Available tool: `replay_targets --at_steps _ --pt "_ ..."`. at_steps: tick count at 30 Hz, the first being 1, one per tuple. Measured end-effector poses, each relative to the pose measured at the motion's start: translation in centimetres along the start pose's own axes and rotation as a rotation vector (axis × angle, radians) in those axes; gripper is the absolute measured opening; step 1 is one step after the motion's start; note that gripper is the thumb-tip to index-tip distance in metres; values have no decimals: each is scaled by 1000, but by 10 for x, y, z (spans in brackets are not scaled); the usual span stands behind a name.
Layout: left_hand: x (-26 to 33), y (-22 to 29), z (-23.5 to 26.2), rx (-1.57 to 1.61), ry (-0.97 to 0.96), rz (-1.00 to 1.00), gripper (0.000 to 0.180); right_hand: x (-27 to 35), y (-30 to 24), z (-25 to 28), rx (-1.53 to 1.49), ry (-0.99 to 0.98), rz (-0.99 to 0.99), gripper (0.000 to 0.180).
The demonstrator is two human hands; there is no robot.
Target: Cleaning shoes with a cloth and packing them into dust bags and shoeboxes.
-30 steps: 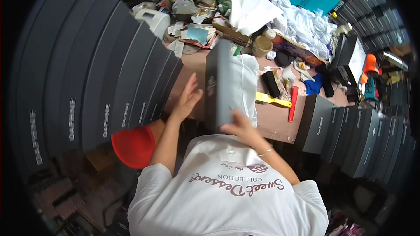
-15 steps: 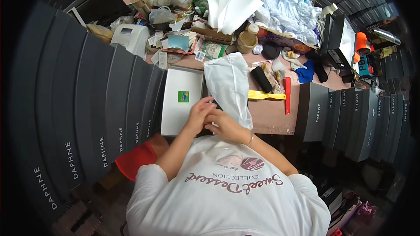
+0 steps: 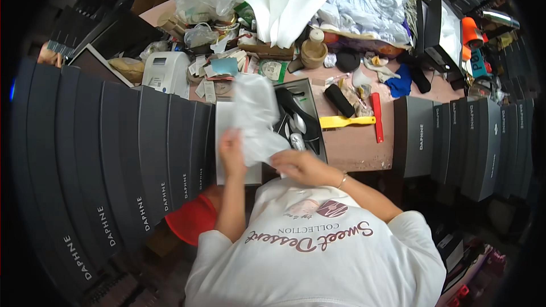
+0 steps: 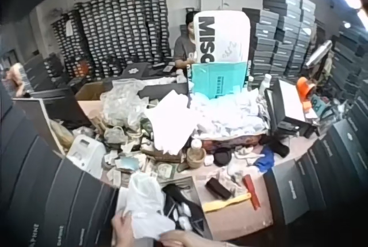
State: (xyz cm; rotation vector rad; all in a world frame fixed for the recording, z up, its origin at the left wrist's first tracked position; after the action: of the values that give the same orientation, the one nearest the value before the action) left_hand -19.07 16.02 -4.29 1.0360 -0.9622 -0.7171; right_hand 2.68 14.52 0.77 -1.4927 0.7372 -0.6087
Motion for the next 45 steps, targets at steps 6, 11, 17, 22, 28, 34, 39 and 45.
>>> replay_targets --at_steps 6,11,17,22,28,34,39,45 --pt "-46 -13 55 -1153 -247 -638 24 13 40 49 780 457 8 40" --pt "-36 7 30 -1335 -358 -585 26 -29 91 67 1174 382 -245 30" --pt "-34 -7 42 -1041 -257 -750 28 -42 81 85 1127 359 -253 29" --pt "-7 16 -2 -805 -441 -912 29 -60 113 72 1232 300 -232 36" --pt "11 -10 -13 -685 -506 -755 32 -66 47 89 957 432 -266 16" --pt "-17 83 1 -342 -480 -539 48 -53 -28 90 810 -195 56 26" --pt "13 62 -44 116 -991 258 73 -66 -65 43 847 -162 375 25" --pt "33 37 -41 562 -895 497 80 -11 -41 59 255 490 164 23"
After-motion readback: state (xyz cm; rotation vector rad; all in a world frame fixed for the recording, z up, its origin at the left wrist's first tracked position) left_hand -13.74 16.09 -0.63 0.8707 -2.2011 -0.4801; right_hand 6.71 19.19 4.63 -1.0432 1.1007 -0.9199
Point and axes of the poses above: each hand's wrist, its own x-axis away from the middle knuckle, its own z-axis out of the back of the hand, y = z × x, the point moved 1 cm from there along -x, towards the middle knuckle, and after that the axes turned 15 degrees about -x, right-handed, at the moved point
